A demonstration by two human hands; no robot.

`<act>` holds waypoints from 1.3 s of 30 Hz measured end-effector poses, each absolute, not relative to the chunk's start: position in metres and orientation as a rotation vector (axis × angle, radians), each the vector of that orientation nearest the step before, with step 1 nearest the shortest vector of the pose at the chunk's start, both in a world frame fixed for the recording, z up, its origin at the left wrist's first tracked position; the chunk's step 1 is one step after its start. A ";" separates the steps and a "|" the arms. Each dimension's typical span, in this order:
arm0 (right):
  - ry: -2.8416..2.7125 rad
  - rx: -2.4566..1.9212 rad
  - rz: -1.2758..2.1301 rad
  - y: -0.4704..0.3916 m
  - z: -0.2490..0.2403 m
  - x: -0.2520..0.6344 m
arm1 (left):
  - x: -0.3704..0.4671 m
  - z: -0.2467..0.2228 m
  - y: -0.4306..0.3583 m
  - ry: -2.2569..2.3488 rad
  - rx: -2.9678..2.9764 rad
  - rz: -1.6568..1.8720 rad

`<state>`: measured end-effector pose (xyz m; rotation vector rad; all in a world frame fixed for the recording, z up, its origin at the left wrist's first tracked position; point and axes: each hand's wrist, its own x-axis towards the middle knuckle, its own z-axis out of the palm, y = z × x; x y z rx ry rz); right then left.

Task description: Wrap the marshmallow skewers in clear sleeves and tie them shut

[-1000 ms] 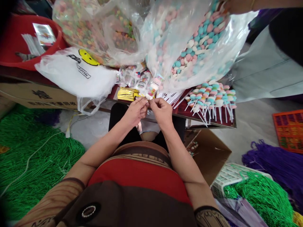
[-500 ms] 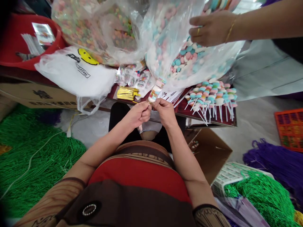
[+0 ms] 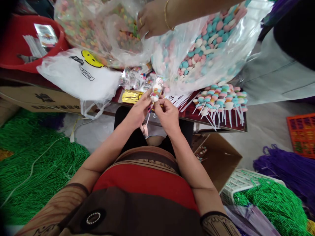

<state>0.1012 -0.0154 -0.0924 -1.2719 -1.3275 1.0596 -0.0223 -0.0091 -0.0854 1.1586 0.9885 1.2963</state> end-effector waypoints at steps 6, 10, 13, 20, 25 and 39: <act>-1.321 -1.242 1.039 -0.014 -0.088 0.105 | -0.046 -0.027 -0.030 0.871 1.200 1.217; -1.239 -1.236 1.039 -0.011 -0.070 0.109 | -0.051 -0.033 -0.043 0.887 1.475 0.938; -1.342 -1.175 1.088 -0.017 -0.059 0.109 | -0.049 -0.049 -0.033 0.978 1.367 0.976; -1.383 -1.213 1.110 -0.019 -0.065 0.106 | -0.060 -0.032 -0.030 0.998 1.537 1.250; -1.339 -1.217 1.035 -0.020 -0.061 0.104 | -0.049 -0.053 -0.035 1.154 1.606 1.040; -1.126 -1.194 1.471 -0.069 -0.085 0.211 | -0.002 -0.091 -0.052 0.779 2.254 0.582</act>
